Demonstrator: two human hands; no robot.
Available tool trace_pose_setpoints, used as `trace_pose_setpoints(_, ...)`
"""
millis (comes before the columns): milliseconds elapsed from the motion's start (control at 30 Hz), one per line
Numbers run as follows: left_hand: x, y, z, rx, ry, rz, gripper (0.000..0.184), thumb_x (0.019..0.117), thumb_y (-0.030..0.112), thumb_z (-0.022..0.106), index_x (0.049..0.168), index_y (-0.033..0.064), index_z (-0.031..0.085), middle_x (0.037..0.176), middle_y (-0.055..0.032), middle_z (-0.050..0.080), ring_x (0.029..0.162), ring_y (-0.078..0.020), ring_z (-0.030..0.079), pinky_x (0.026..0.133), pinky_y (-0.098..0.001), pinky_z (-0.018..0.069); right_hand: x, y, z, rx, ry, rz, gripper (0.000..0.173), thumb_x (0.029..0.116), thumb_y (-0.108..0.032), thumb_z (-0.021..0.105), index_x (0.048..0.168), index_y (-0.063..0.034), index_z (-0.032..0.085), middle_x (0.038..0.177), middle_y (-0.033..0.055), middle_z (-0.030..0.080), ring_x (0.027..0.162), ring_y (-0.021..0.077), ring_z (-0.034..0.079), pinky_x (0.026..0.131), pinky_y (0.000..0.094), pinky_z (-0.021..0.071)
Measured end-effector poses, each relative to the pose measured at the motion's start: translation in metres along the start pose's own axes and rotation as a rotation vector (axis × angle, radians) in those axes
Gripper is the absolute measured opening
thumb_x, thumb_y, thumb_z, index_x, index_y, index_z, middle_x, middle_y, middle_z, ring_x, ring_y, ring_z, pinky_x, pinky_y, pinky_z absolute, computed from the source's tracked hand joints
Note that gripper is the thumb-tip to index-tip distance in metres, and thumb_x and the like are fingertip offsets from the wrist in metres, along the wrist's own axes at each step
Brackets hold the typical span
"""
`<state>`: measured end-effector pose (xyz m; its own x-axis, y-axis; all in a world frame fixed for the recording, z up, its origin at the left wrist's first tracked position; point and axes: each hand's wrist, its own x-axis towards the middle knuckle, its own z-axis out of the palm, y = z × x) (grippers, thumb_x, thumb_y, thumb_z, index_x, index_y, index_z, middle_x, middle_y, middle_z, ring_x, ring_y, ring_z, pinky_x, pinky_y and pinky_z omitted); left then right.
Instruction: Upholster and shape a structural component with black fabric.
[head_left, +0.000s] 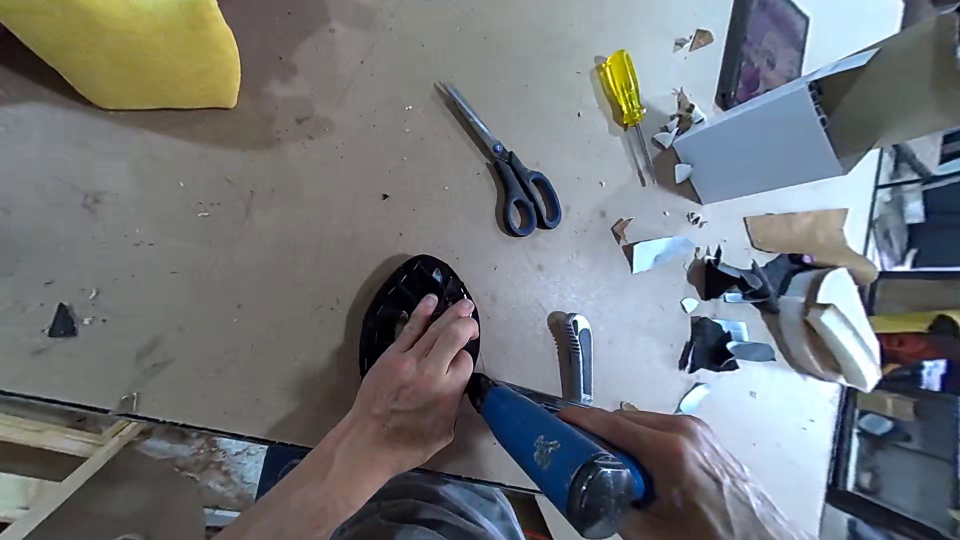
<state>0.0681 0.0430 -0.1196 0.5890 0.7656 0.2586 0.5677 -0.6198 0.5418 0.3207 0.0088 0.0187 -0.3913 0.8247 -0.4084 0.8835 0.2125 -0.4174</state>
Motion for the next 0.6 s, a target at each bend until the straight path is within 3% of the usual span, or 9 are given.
trace_pose_setpoints(300,0.003,0.001,-0.002,0.020,-0.014,-0.008,0.007,0.0861,0.015,0.067,0.085,0.0086,0.071,0.136,-0.0098,0.063,0.148,-0.0269,0.042,0.127,-0.0511,0.0279,0.005,0.004,0.003,-0.031,0.008,-0.037,0.040,0.0807,-0.044,0.069,0.113,-0.0205,0.074,0.083,0.0013,0.075,0.070,0.0170,0.071,0.053,0.0422,0.0546)
trace_pose_setpoints(433,0.004,0.000,-0.001,0.017,-0.006,-0.018,0.009,0.0872,0.014,0.066,0.082,0.0084,0.070,0.135,-0.0095,0.064,0.147,-0.0254,0.044,0.127,-0.0499,0.0291,-0.001,0.009,0.005,-0.056,0.057,-0.008,0.036,0.0764,-0.044,0.068,0.101,-0.0189,0.073,0.075,0.0002,0.071,0.064,0.0161,0.069,0.049,0.0412,0.0523)
trace_pose_setpoints(533,0.004,0.000,-0.001,-0.006,0.005,-0.031,0.021,0.0961,0.018,0.057,0.084,0.0077,0.071,0.135,-0.0081,0.064,0.147,-0.0229,0.043,0.126,-0.0487,0.0300,-0.041,0.008,-0.021,-0.024,0.141,0.171,0.040,0.0816,-0.034,0.073,0.113,-0.0092,0.072,0.088,0.0103,0.075,0.073,0.0246,0.073,0.060,0.0490,0.0581)
trace_pose_setpoints(600,0.007,-0.003,-0.005,-0.063,-0.018,-0.044,0.031,0.1023,0.024,0.049,0.085,0.0084,0.070,0.134,-0.0066,0.064,0.147,-0.0211,0.043,0.126,-0.0478,0.0295,-0.077,0.012,-0.028,-0.040,0.256,0.352,0.046,0.0803,-0.023,0.077,0.120,-0.0015,0.070,0.090,0.0183,0.075,0.074,0.0351,0.073,0.063,0.0577,0.0568)
